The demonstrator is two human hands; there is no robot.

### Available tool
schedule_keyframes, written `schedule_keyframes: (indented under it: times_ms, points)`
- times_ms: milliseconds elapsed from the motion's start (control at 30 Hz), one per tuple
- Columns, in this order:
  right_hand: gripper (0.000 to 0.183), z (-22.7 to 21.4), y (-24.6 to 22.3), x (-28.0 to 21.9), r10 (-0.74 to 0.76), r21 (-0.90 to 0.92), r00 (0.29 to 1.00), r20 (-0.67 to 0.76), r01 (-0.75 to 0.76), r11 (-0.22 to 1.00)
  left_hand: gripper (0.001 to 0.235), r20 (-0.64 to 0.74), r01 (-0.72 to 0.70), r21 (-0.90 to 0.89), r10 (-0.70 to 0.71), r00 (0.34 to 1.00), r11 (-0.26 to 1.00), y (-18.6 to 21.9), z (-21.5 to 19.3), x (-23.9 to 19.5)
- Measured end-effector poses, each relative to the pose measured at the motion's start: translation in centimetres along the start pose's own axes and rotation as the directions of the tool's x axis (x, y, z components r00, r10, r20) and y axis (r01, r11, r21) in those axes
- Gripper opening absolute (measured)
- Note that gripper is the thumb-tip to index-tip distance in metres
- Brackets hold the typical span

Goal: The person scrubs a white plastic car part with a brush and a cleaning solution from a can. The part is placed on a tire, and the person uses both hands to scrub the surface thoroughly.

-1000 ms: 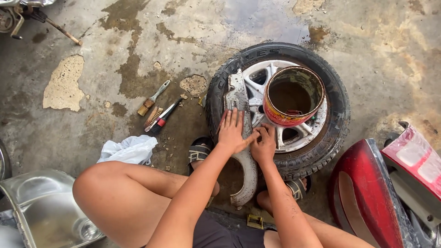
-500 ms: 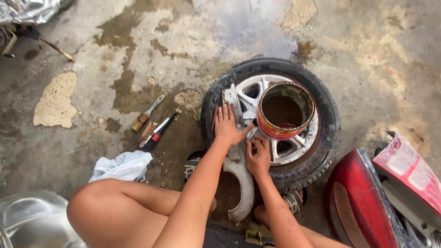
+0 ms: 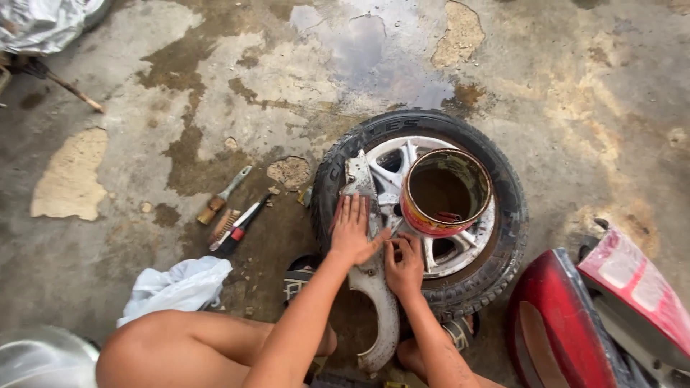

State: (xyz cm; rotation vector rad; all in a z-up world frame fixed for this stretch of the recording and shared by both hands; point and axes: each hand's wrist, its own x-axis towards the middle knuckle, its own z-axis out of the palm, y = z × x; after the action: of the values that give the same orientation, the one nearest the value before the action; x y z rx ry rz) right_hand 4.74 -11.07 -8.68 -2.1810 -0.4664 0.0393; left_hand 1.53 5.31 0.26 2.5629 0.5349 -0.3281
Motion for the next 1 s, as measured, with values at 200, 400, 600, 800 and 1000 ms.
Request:
schedule_keyframes:
  times_ms: [200, 400, 600, 800, 1000]
  points:
    - [0.027, -0.7, -1.5, 0.0, 0.012, -0.026, 1.0, 0.01, -0.012, 1.0, 0.119, -0.031, 0.068, -0.104, -0.072, 0.997, 0.992, -0.8, -0.8, 7.0]
    - [0.023, -0.1, 0.5, -0.1, 0.004, -0.052, 1.0, 0.014, -0.003, 0.999, 0.124, -0.05, 0.007, -0.071, -0.01, 0.999, 0.997, 0.1, -1.8, 1.7]
    - [0.029, 0.0, 1.3, -0.5, 0.032, -0.151, 0.994, 0.107, -0.015, 0.988, 0.113, 0.153, -0.021, 0.054, 0.013, 0.988, 0.998, 0.1, -2.1, -0.9]
    - [0.03, -0.4, -0.2, -0.3, 0.017, -0.131, 0.996, 0.083, -0.006, 0.991, 0.114, -0.158, -0.071, -0.14, 0.048, 0.986, 0.988, -1.8, -0.2, 6.8]
    - [0.026, -0.2, 0.5, 0.0, 0.025, -0.122, 0.998, 0.054, -0.018, 0.992, 0.118, -0.128, 0.022, -0.113, -0.036, 0.991, 0.993, -1.4, -0.2, 10.6]
